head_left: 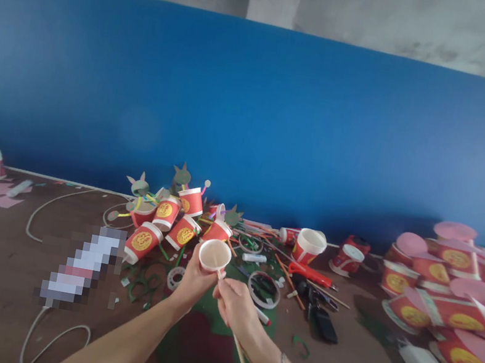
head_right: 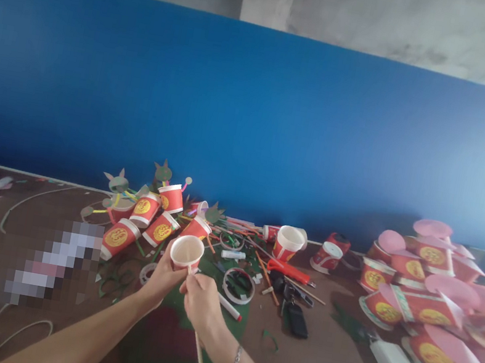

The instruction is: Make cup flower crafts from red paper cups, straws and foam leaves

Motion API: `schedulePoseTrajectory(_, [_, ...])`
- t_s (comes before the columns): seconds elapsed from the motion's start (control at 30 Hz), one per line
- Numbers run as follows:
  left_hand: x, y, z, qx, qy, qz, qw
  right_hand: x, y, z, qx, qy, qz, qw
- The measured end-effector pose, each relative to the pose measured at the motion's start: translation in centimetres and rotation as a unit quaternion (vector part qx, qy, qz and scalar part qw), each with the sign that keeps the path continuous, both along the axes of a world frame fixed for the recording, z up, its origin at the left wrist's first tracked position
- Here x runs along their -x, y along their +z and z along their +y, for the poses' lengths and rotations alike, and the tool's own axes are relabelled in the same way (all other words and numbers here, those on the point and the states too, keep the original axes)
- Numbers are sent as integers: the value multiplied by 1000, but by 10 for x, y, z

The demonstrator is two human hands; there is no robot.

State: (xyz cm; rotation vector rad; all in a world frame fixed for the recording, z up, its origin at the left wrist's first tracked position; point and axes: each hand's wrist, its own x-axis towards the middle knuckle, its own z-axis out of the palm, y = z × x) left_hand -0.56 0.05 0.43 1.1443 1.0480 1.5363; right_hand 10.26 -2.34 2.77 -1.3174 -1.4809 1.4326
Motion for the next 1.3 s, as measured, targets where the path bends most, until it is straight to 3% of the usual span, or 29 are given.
schedulePoseTrajectory(0.3, [-2,2,-1,-4,15,-29,999,6,-6,-3,34,-3,215,976])
schedulePoseTrajectory(0.4, [-2,1,-1,-11,22,-17,1000,4,-8,0,16,-9,150,988])
schedulePoseTrajectory(0.57, [-2,-3,1,-37,35,18,998,-1,-13,5,-95,-40,-15,995])
schedulePoseTrajectory(0.77, [-2,-3,1,-31,28,-20,999,2,-9,1,41,17,165,985])
schedulePoseTrajectory(0.87, [-2,-2,0,-32,32,-17,999,1,-6,1,48,19,159,986])
schedulePoseTrajectory(1.0, [-2,-2,-1,-32,32,22,999,-2,-8,5,-84,-24,-15,996])
schedulePoseTrajectory(1.07, [-2,-3,-1,-35,32,32,998,-3,-10,6,-116,-32,-39,992])
schedulePoseTrajectory(1.23, [-2,-4,0,-41,35,9,999,1,-11,3,37,27,167,985])
schedulePoseTrajectory(1.3, [-2,-4,0,-44,38,2,998,0,-8,1,48,38,180,982])
